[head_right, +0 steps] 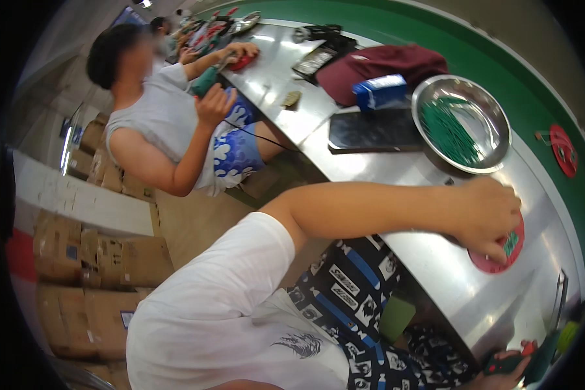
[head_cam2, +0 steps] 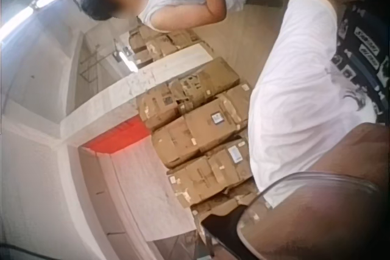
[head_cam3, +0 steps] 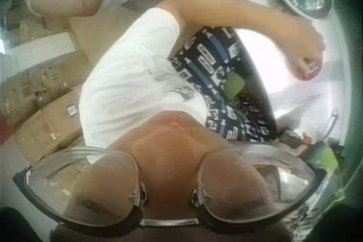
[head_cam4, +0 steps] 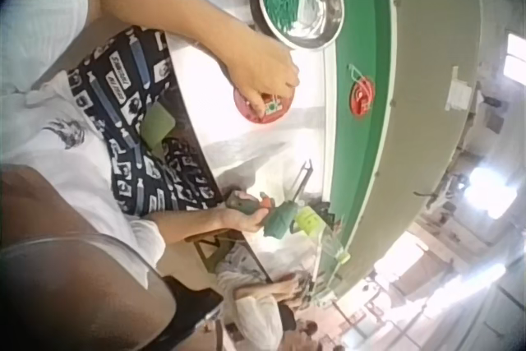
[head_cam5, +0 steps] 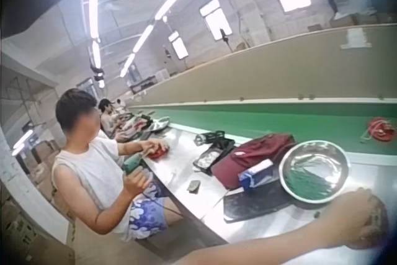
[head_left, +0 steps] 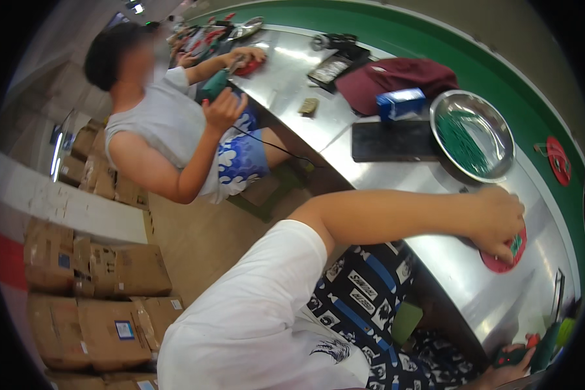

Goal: Soldering wires onto a printed circuit board attached to a red plastic base on an assembly line.

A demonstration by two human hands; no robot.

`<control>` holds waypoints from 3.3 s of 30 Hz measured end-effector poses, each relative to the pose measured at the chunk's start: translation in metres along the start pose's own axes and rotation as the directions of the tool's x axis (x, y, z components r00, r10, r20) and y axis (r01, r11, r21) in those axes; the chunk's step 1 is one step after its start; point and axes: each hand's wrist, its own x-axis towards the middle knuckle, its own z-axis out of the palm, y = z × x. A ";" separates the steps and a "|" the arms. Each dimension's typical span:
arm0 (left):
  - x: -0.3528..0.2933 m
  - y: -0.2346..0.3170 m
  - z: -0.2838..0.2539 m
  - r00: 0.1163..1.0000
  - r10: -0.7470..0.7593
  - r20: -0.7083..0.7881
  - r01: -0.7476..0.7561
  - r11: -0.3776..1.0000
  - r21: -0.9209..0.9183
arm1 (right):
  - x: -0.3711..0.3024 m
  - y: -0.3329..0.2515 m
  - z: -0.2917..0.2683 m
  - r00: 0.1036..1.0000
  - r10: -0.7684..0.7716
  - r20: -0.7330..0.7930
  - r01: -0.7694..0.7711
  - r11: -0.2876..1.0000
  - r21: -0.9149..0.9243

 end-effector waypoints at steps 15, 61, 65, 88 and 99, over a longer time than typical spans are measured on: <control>-0.003 0.005 -0.009 0.935 0.094 -0.341 -0.105 0.994 -0.015 | -0.009 0.008 0.001 0.860 -0.229 0.456 0.169 0.971 0.170; -0.013 0.009 0.002 0.972 -0.025 -0.233 0.048 0.994 0.094 | -0.015 0.007 0.039 0.837 -0.191 0.513 0.151 0.981 0.119; -0.012 0.013 0.000 0.971 -0.016 -0.237 0.033 0.997 0.070 | -0.016 0.004 0.038 0.829 -0.161 0.536 0.068 0.980 0.189; -0.013 0.014 -0.003 0.972 -0.062 -0.227 0.064 0.998 0.002 | -0.013 0.003 0.037 0.821 -0.146 0.552 0.050 0.981 0.185; -0.014 0.015 0.000 0.976 -0.047 -0.215 0.054 0.998 0.029 | -0.018 0.002 0.036 0.803 -0.149 0.577 0.080 0.986 0.143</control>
